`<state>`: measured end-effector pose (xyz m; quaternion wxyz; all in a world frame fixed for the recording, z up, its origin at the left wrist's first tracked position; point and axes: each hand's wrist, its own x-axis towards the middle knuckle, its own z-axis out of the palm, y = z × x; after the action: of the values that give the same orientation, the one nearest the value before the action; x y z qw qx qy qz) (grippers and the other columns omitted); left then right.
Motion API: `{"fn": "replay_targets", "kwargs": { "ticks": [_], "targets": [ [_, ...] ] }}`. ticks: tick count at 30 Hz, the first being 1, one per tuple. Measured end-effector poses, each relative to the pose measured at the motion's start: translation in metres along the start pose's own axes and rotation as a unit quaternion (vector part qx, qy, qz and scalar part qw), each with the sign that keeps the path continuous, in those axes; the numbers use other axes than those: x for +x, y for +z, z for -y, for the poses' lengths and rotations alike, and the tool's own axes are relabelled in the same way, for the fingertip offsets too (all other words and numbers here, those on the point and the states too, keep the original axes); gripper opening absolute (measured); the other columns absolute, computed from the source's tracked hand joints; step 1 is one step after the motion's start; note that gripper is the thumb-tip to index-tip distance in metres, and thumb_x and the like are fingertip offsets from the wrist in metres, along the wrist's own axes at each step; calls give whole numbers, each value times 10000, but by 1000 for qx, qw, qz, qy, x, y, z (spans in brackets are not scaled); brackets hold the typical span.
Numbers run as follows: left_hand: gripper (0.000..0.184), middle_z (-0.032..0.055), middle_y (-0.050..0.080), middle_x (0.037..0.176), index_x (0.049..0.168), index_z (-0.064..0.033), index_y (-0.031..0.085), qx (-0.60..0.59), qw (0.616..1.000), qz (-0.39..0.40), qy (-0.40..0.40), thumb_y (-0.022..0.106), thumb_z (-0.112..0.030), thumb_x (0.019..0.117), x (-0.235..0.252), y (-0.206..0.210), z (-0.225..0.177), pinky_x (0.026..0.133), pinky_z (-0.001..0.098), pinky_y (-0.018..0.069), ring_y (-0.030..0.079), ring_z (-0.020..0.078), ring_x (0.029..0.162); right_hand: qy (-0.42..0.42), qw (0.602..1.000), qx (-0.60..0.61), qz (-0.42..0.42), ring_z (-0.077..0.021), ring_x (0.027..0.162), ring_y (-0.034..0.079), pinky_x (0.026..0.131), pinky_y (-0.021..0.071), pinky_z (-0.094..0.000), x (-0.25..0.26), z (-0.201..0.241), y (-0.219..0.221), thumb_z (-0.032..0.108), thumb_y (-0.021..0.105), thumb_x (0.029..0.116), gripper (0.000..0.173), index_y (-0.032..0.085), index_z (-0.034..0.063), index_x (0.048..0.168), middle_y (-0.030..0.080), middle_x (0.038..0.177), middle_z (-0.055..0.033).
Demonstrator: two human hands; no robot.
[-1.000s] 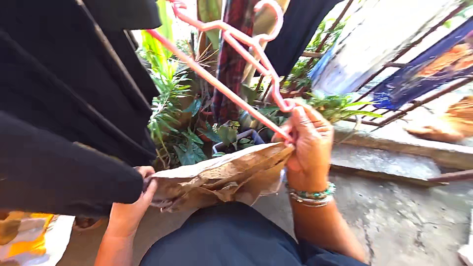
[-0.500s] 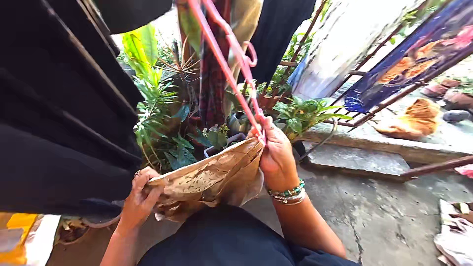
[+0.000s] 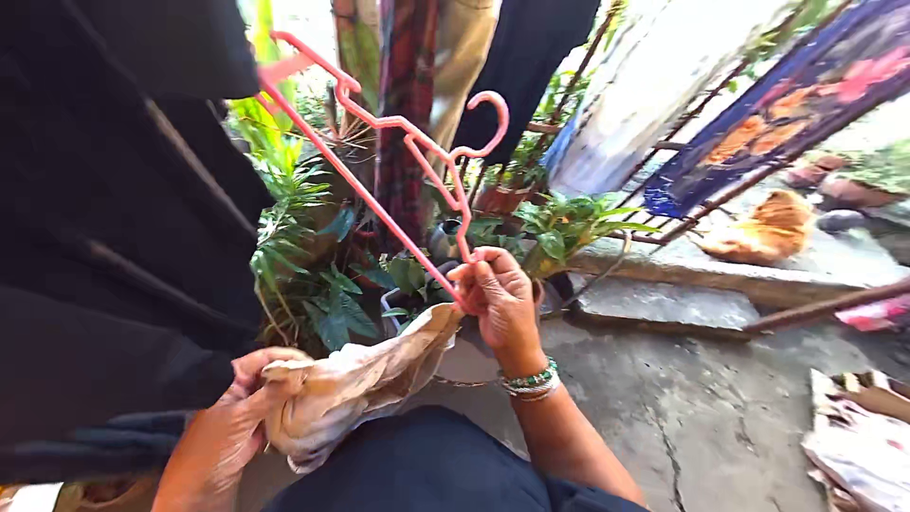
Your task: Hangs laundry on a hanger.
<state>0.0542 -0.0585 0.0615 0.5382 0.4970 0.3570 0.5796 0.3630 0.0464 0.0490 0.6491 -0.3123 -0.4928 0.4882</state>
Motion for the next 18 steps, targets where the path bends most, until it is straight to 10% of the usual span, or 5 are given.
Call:
{"fn": "replay_targets", "kwargs": {
  "ticks": [18],
  "targets": [
    [144,22,757,999,1083,-95,745,-74,995,-8,65,688,-132,956,9,46,-26,820,223,609,726,75,894,-35,992,-69,104,-95,782,716,763,605,-284,-27,-65,0,-13,482,1033,145,589,-6,1131,738,871,-37]
  ]
}}
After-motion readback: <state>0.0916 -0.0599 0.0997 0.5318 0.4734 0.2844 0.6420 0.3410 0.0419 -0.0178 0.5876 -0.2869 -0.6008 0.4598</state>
